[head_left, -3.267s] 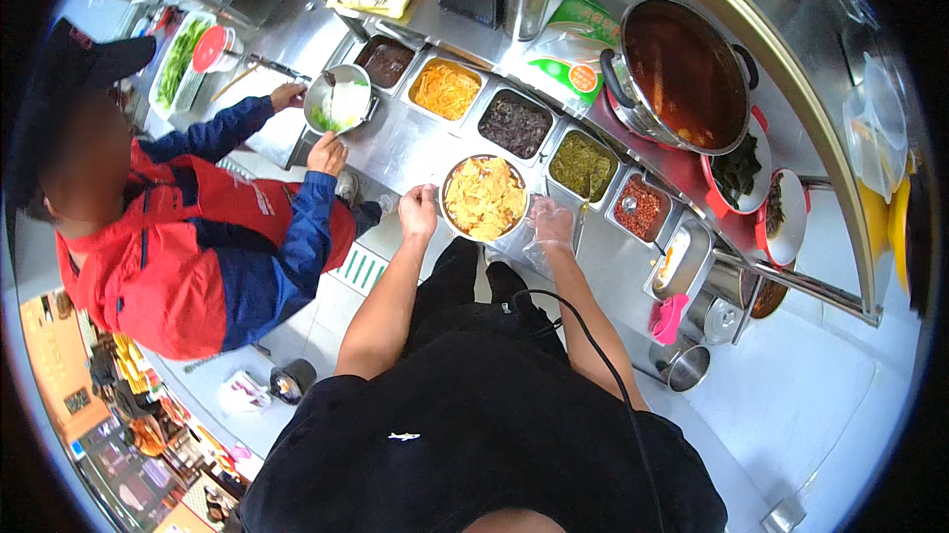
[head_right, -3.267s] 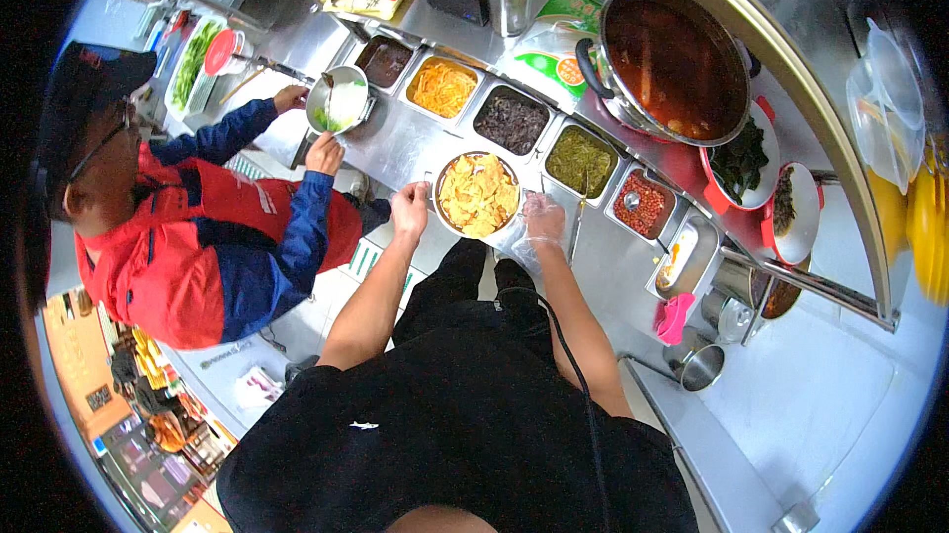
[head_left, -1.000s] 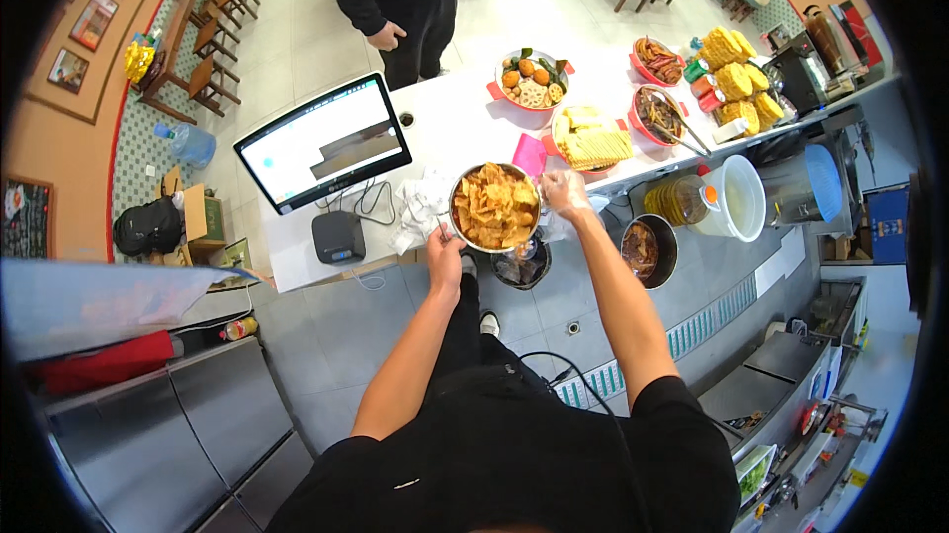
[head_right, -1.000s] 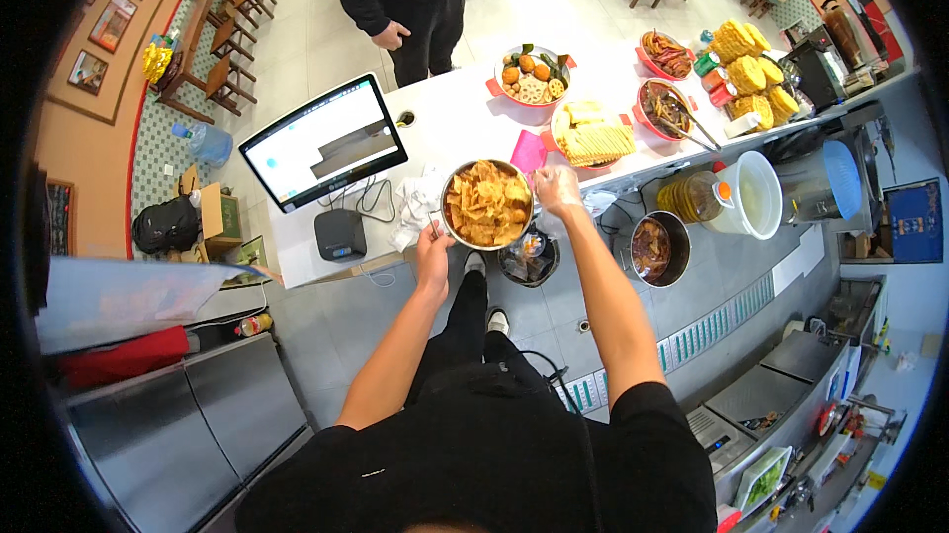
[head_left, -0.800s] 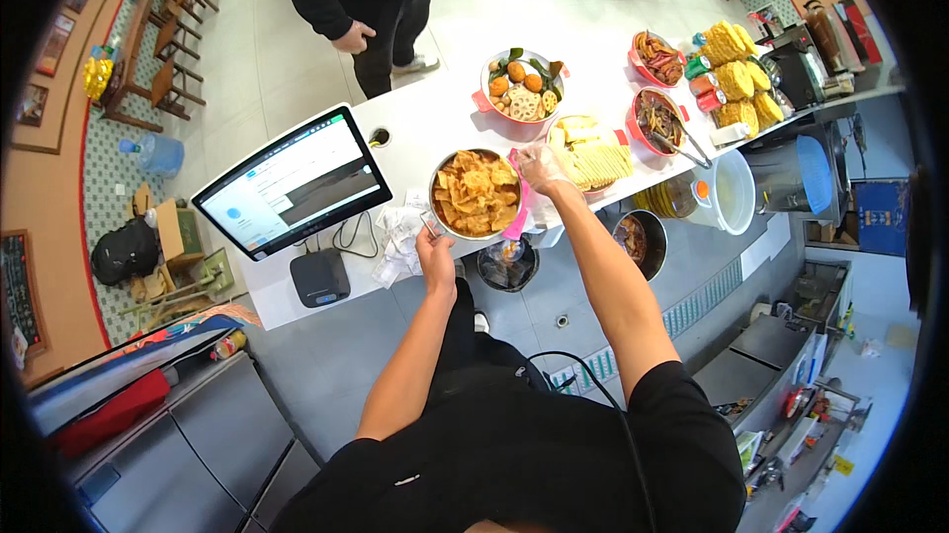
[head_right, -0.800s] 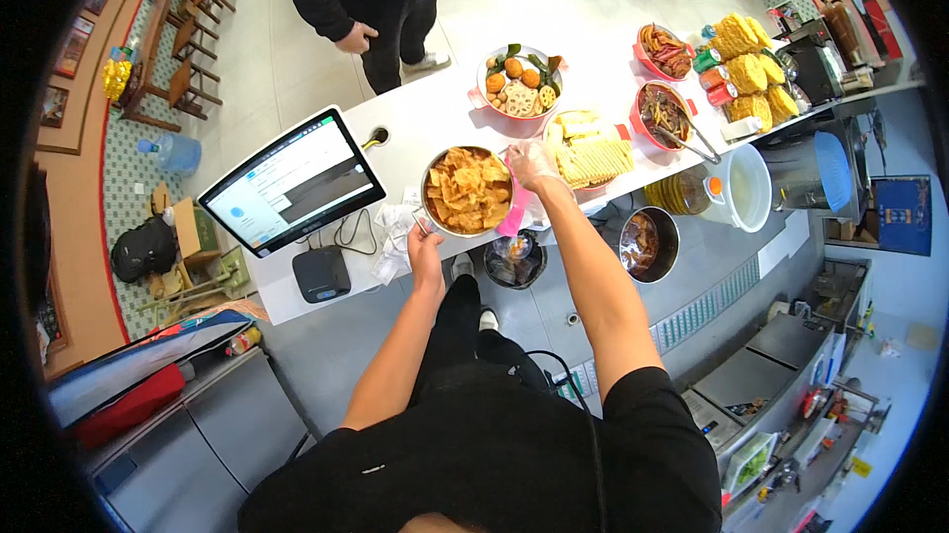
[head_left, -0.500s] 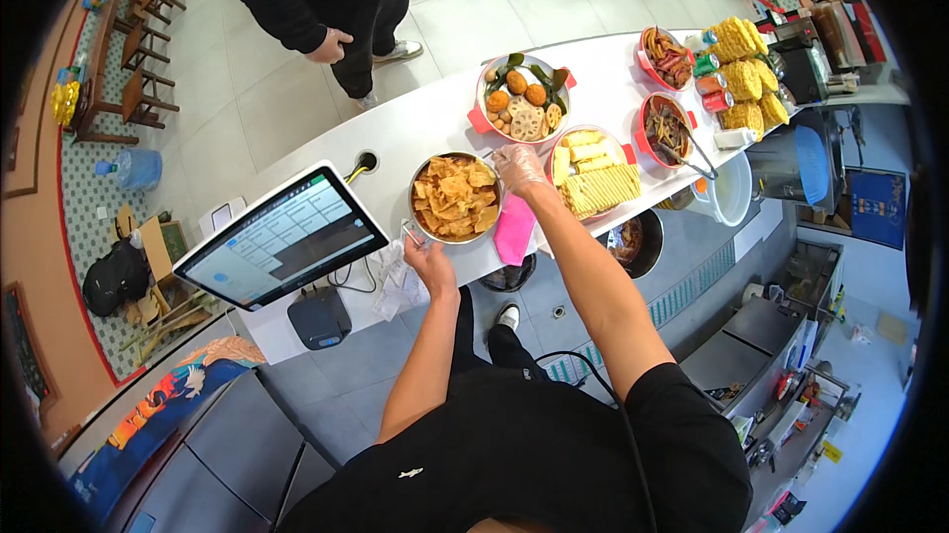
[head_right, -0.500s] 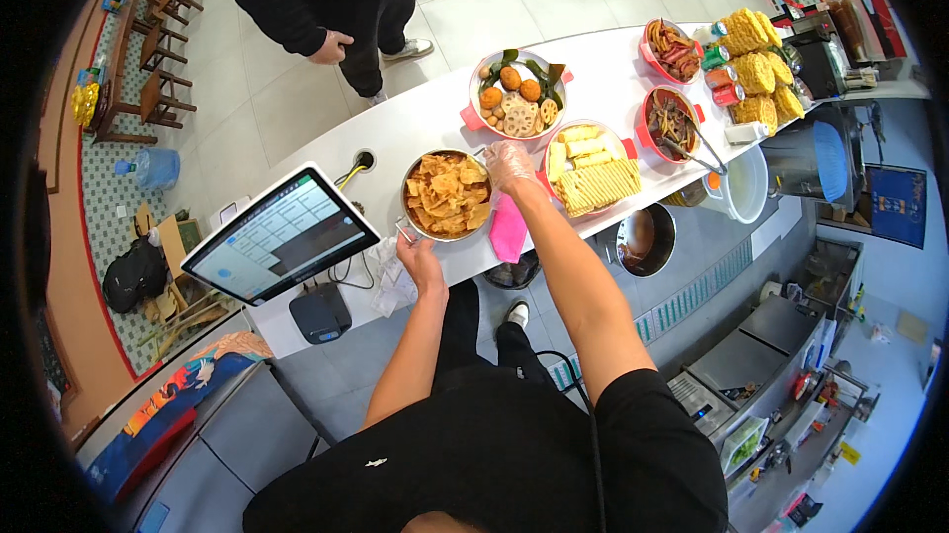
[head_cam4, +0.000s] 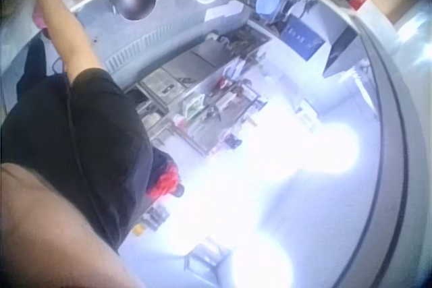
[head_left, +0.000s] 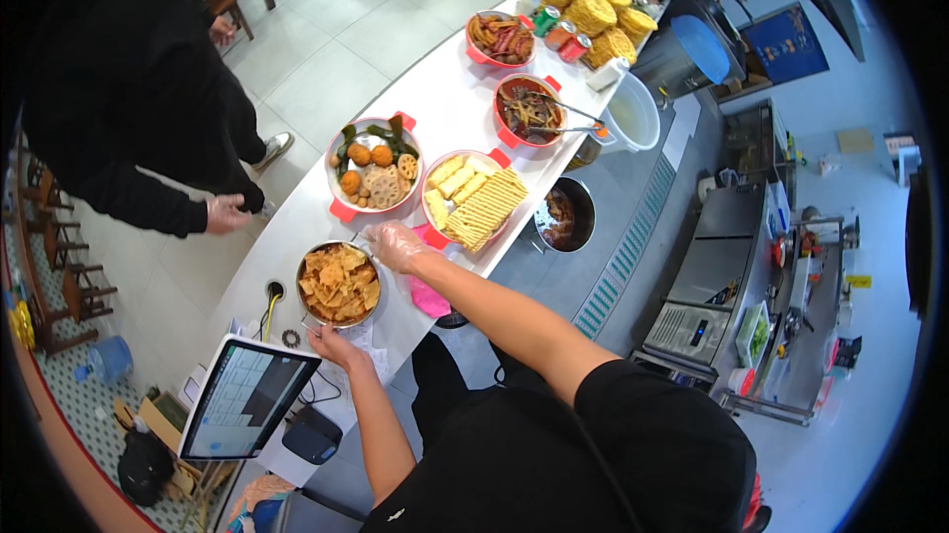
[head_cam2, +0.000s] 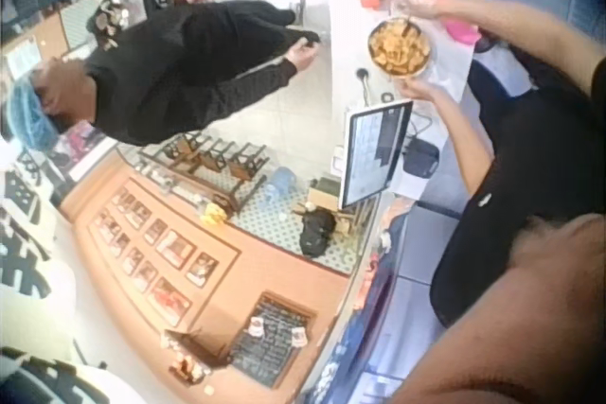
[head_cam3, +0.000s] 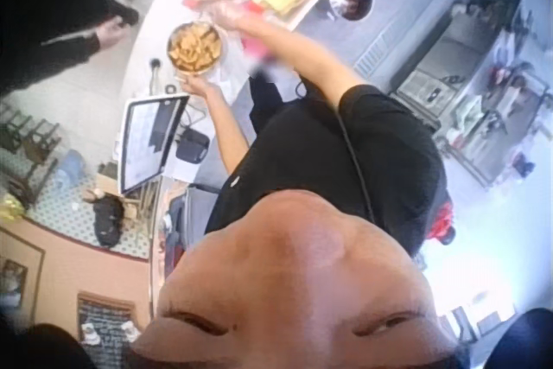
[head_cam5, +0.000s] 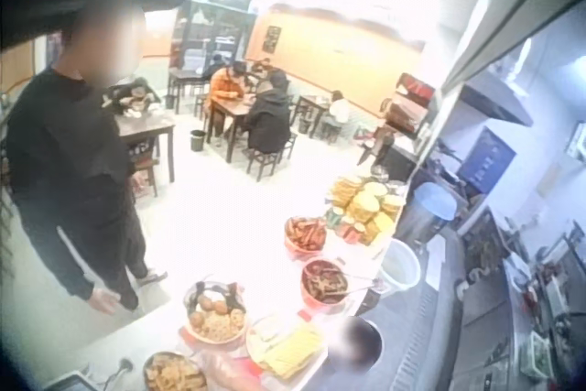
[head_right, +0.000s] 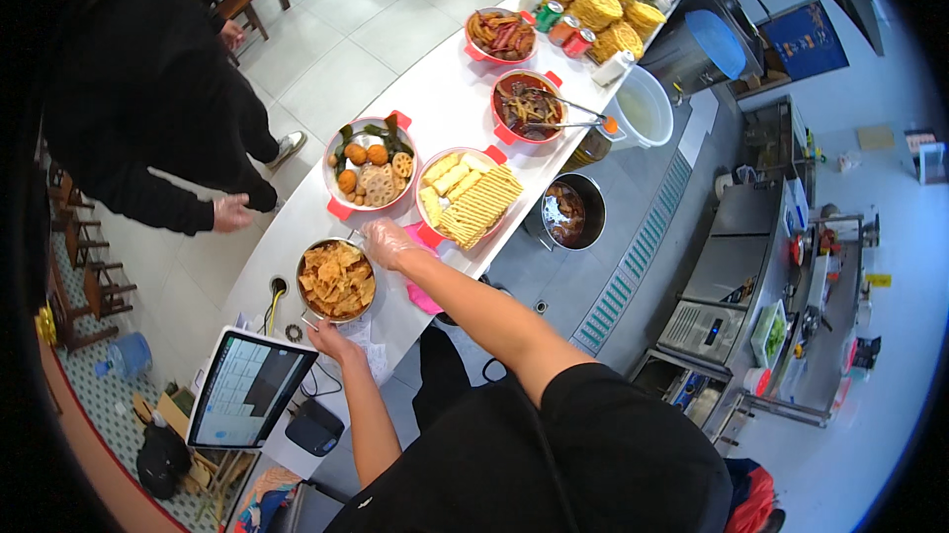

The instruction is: The person assembles multiple noodle bowls by adding various toppings from containers, ladling broth from a large pot, and placing fried items on top. The finished bowls are placed on a counter for service.

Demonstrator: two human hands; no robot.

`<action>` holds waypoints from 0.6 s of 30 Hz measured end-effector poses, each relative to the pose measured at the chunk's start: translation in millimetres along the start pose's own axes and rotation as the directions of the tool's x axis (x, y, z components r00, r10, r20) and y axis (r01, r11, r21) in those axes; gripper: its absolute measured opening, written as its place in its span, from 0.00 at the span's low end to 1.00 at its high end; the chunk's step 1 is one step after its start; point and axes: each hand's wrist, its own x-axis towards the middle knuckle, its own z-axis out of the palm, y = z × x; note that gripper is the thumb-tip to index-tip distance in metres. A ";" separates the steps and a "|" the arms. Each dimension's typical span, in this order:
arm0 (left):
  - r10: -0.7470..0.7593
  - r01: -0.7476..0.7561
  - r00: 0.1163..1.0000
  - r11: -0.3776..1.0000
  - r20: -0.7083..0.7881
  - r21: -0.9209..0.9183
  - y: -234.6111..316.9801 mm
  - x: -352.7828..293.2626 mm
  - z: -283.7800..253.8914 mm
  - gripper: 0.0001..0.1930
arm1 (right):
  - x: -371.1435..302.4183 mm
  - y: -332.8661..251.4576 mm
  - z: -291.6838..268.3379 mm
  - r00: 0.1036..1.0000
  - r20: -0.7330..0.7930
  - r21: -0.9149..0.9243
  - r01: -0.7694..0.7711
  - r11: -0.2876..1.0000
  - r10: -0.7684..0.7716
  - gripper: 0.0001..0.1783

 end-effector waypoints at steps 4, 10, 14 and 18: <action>0.036 -0.035 0.999 0.999 -0.028 0.027 19.3 -13.3 15.2 0.38 | -61.6 4.4 -114.4 0.896 -0.267 -0.058 0.353 0.934 -0.355 0.11; 0.065 -0.023 0.973 0.982 -0.221 0.188 44.0 -89.9 63.4 0.38 | -77.6 180.6 -333.7 0.769 -0.609 -0.418 -0.103 0.902 -0.195 0.40; 0.227 -0.182 0.960 0.951 -0.163 0.249 -2.4 -132.0 51.1 0.36 | -65.9 294.9 -398.7 0.909 -0.398 -0.696 -0.389 0.604 0.126 0.61; 0.184 -0.123 0.961 0.952 -0.204 0.281 -34.4 -241.2 70.6 0.34 | -35.5 348.8 -417.7 0.955 -0.284 -0.683 -0.262 0.682 0.082 0.53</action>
